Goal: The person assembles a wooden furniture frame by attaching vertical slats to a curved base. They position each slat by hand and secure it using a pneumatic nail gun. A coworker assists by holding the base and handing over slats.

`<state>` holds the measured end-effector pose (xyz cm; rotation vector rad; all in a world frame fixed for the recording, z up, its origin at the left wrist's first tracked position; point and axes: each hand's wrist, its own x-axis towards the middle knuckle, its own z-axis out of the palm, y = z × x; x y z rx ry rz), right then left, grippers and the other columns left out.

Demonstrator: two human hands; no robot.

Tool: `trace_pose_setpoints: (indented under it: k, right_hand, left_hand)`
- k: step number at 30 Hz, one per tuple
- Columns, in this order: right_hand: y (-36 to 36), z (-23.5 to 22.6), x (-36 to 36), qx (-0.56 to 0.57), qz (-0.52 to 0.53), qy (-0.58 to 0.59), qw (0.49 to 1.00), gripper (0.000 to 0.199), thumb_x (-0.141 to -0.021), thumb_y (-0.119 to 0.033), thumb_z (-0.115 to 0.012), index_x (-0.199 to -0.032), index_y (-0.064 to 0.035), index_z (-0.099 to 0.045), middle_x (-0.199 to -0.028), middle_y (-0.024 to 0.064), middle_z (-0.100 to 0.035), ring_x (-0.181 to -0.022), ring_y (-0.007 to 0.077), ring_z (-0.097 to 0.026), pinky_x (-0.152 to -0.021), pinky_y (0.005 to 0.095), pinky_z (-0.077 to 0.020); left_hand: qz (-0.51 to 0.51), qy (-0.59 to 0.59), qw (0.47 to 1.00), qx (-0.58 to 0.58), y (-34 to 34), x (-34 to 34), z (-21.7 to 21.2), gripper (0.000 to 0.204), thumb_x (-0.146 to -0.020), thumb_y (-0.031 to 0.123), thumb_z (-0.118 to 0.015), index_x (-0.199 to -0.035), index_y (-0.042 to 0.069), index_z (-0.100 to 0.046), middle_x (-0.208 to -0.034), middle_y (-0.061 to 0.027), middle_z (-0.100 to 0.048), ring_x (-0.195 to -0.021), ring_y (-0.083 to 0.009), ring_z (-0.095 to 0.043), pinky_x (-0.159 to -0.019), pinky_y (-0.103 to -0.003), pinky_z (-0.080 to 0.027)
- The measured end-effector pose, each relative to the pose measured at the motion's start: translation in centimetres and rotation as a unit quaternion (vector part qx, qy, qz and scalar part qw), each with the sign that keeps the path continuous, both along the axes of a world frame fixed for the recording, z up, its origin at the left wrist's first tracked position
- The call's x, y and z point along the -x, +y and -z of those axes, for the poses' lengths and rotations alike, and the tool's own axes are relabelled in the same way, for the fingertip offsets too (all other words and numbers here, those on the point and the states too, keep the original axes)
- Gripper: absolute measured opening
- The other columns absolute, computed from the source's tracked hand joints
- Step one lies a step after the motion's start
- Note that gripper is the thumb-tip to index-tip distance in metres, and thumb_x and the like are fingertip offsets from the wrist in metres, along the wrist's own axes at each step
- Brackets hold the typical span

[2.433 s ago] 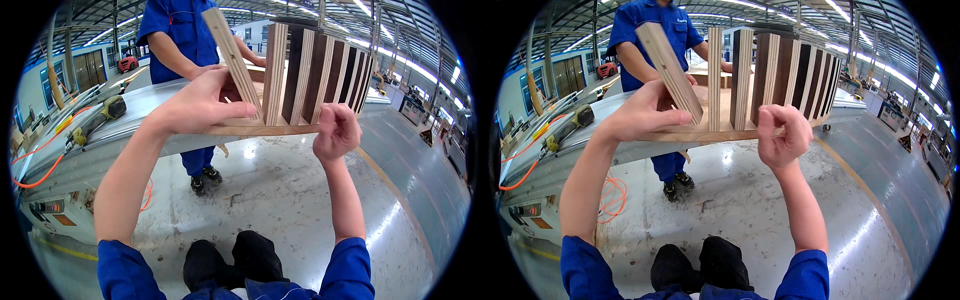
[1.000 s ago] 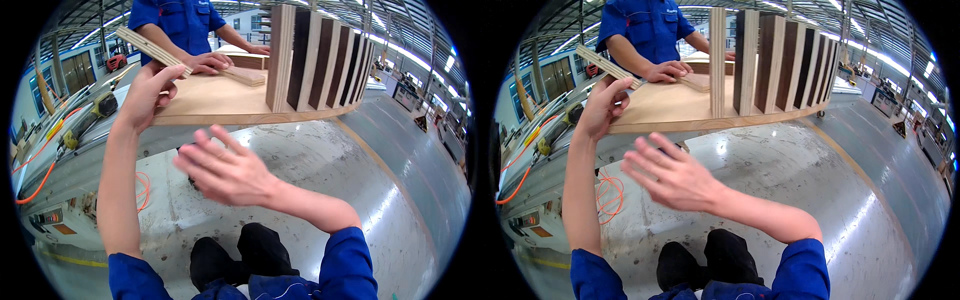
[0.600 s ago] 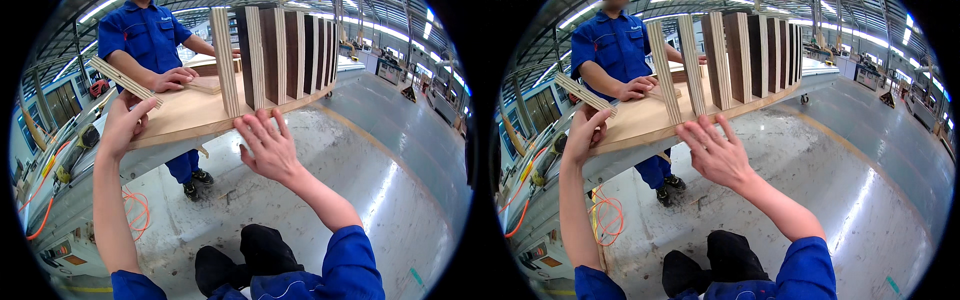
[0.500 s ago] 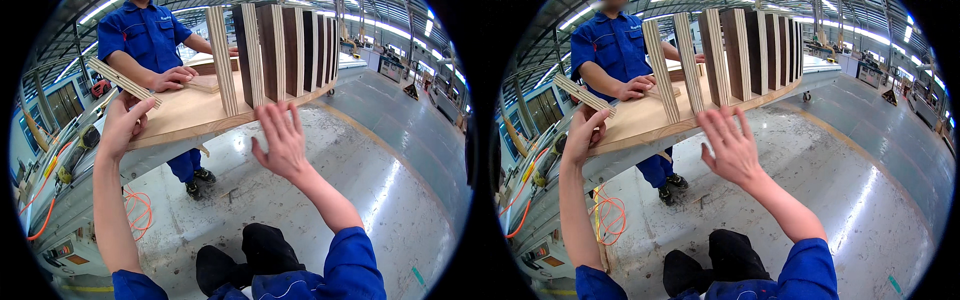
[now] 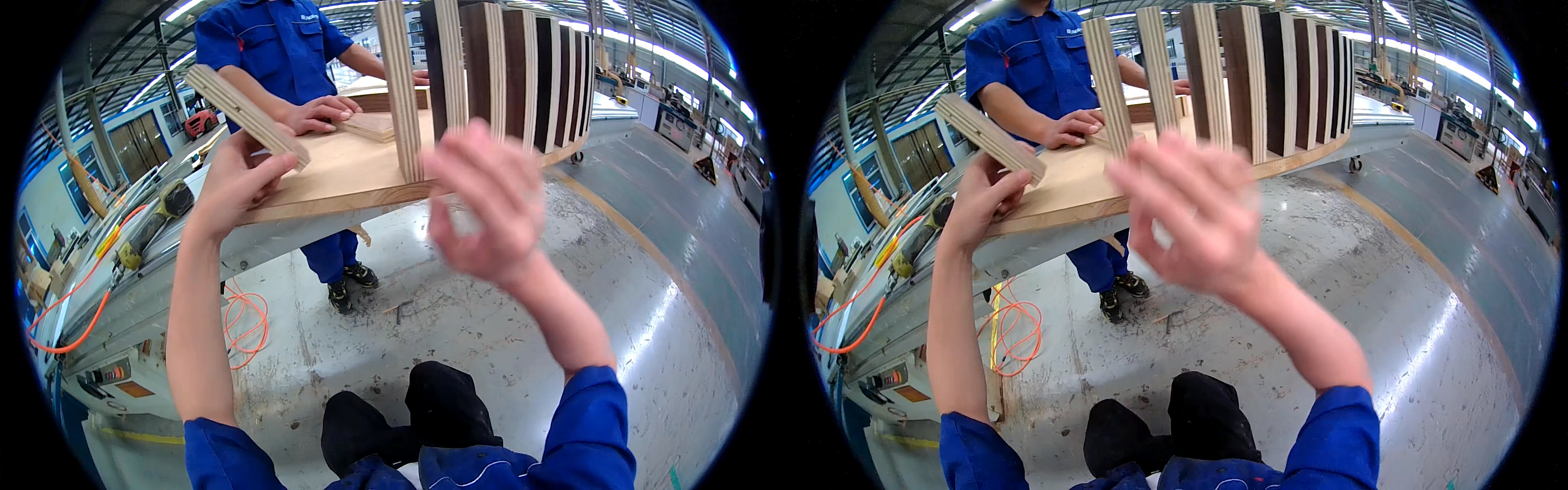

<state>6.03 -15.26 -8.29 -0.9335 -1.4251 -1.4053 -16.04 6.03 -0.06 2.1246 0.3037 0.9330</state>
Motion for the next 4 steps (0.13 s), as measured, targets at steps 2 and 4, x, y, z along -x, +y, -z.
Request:
trace_pose_setpoints:
  k: [2,4]
  right_hand:
    - [-1.4,-5.0,-0.8,0.004,-0.020,-0.018,1.000,0.043,-0.085,-0.009,-0.072,-0.128,-0.0129,-0.076,-0.132,0.0106,-0.072,-0.123,0.0300,-0.067,-0.106,0.0431,-0.0509]
    - [-1.1,-7.3,-0.8,0.011,-0.050,-0.022,0.998,0.042,-0.087,-0.010,-0.073,-0.128,-0.0120,-0.075,-0.133,0.0114,-0.071,-0.123,0.0311,-0.067,-0.108,0.0410,-0.0505]
  left_hand:
    - [0.001,0.046,0.998,-0.050,-1.0,-1.0,-0.9,0.052,-0.088,0.022,-0.081,-0.130,-0.002,-0.062,-0.096,-0.0045,-0.067,-0.072,-0.0057,-0.057,-0.058,-0.021,-0.043]
    - [0.056,0.044,0.993,-0.099,-2.2,-2.3,-1.1,0.057,-0.087,0.026,-0.083,-0.133,0.000,-0.062,-0.105,-0.0057,-0.069,-0.083,-0.0081,-0.060,-0.067,-0.023,-0.047]
